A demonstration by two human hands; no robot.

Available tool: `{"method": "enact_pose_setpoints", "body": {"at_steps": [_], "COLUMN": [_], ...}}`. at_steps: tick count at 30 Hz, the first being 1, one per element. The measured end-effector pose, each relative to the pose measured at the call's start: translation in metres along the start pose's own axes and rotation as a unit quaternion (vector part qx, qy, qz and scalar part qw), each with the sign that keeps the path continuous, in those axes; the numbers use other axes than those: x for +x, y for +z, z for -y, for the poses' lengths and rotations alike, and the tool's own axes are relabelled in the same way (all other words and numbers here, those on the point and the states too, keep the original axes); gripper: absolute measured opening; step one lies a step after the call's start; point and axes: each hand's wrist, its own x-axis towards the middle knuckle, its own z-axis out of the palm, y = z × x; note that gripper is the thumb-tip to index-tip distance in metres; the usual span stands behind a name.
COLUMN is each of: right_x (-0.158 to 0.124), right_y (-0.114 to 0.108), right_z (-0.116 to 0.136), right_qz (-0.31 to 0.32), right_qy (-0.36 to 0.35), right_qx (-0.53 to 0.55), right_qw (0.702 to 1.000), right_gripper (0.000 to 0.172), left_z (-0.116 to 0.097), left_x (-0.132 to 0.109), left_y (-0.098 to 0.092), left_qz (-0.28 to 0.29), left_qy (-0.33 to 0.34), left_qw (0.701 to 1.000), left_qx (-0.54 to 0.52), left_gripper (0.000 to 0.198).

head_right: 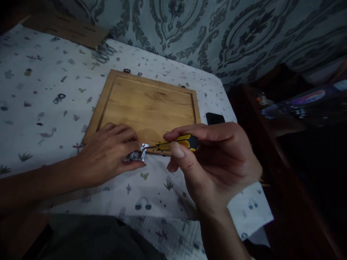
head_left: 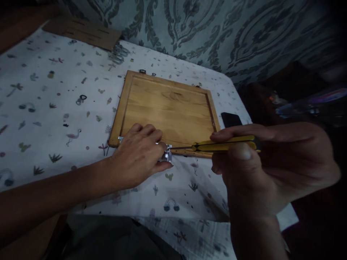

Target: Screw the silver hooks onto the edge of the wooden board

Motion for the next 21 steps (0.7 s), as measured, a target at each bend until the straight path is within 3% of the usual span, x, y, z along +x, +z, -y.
{"method": "enact_pose_setpoints", "body": {"at_steps": [5, 9, 13, 18, 21], "right_x": [0.0013, 0.0011, 0.003, 0.0066, 0.0073], "right_y": [-0.0012, -0.0005, 0.001, -0.0011, -0.0005], "right_z": [0.0002, -0.0011, -0.0016, 0.0042, 0.0059], "right_qz": [0.006, 0.02, 0.019, 0.088, 0.085], "right_qy": [-0.02, 0.027, 0.036, 0.02, 0.018], "right_qx": [0.002, 0.018, 0.013, -0.024, -0.028], "right_qw": [1.0, 0.999, 0.999, 0.996, 0.996], "right_gripper": [0.012, 0.022, 0.021, 0.022, 0.02], "left_z": [0.0001, -0.0002, -0.0007, -0.0004, -0.0004], "left_x": [0.0005, 0.0009, 0.0007, 0.0004, 0.0009], "left_y": [-0.0006, -0.001, -0.0018, -0.0019, -0.0026], "left_qz": [0.003, 0.009, 0.014, 0.008, 0.004], "left_qy": [-0.002, -0.004, -0.004, 0.0, 0.002], "left_qw": [1.0, 1.0, 1.0, 1.0, 1.0], "left_qx": [-0.001, 0.0, 0.002, -0.006, -0.007], "left_gripper": [0.034, 0.036, 0.034, 0.032, 0.031]}}
